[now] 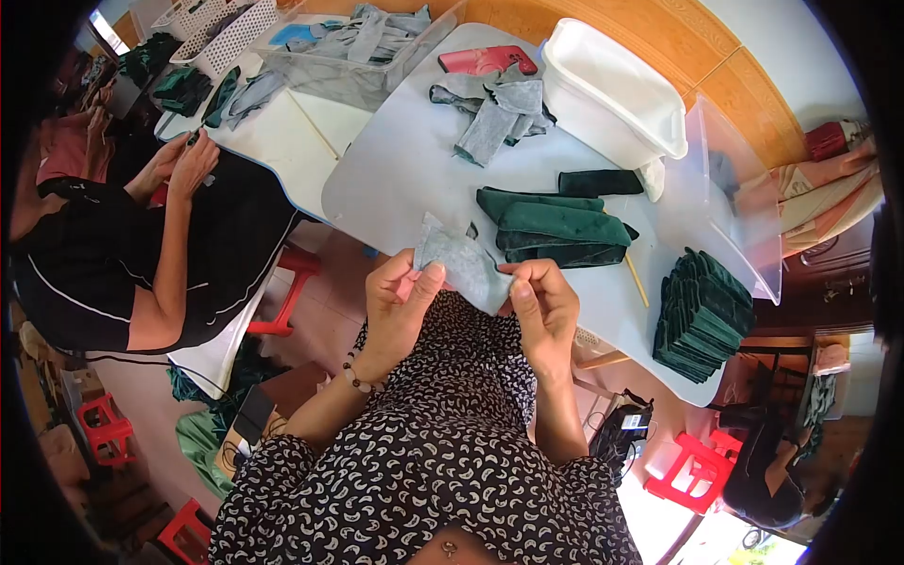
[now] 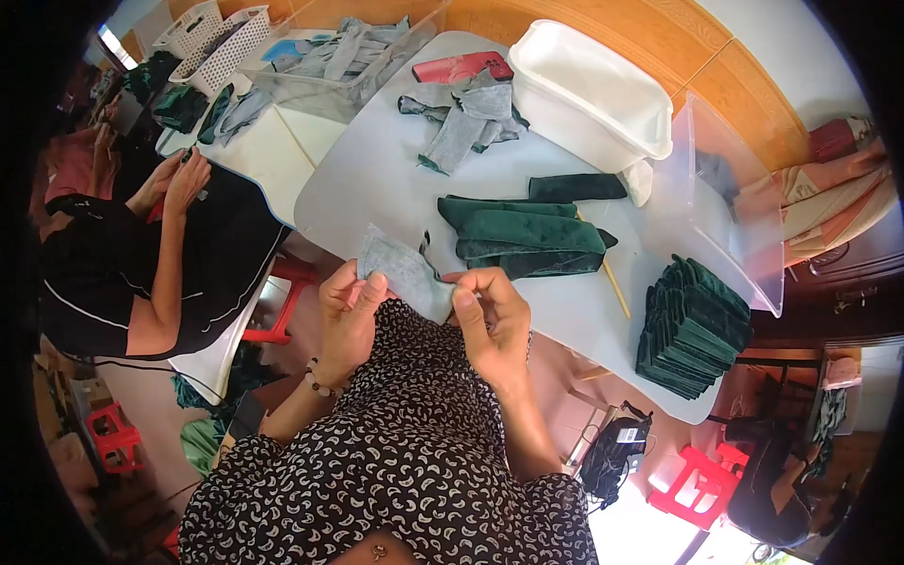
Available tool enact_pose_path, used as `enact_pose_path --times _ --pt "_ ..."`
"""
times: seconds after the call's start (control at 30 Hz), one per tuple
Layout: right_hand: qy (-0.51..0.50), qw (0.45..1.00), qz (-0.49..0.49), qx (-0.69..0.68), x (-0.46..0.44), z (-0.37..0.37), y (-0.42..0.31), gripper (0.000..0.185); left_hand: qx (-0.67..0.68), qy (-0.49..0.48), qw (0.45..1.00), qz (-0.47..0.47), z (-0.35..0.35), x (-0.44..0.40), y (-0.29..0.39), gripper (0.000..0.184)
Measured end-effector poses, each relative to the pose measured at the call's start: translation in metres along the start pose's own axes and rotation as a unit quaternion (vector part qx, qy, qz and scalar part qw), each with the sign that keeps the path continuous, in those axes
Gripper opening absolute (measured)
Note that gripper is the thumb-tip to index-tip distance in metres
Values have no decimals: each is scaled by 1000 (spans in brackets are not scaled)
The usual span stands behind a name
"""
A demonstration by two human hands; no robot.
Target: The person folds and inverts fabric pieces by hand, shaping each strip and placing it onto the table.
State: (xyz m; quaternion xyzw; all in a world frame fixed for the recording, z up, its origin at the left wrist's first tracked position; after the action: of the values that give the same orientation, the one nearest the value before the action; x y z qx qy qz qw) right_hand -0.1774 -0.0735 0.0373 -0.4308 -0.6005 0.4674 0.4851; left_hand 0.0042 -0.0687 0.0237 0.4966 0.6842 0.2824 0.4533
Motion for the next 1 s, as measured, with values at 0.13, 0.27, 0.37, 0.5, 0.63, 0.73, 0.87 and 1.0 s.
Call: enact_pose_path --times 0.13,0.27,0.37,0.5,0.63,0.73,0.87,1.0 --pt "-10 997 2 -74 6 -3 5 29 18 -25 999 45 3 16 2 25" --pt "27 994 101 35 13 -1 -3 40 32 -52 994 86 1 26 10 26" --pt "-91 983 31 157 19 -4 10 11 16 -39 998 49 12 26 13 26" --pt "-115 990 -18 79 27 -8 7 9 -32 20 999 -17 12 13 22 22" --pt "-124 987 -46 91 24 -10 13 9 -46 36 998 17 13 17 15 22" --pt "-113 990 -19 88 23 -13 15 9 -51 49 997 43 11 17 8 22" --pt "-76 994 -69 40 24 -11 31 5 -228 135 961 -86 11 18 -1 22" --pt "-7 997 -60 53 23 -7 35 3 -366 -85 921 -107 12 33 24 24"
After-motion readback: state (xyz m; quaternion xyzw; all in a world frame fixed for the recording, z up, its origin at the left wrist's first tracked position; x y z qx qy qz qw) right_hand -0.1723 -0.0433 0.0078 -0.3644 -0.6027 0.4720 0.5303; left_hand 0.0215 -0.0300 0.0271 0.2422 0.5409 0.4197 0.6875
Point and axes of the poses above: each hand's wrist, its own x-axis away from the middle knuckle, its own z-axis out of the back of the hand, y = z × x, the point moved 3 cm from there along -x, towards the middle knuckle, and after that the axes turned 15 degrees about -z, right-handed, at the moved point
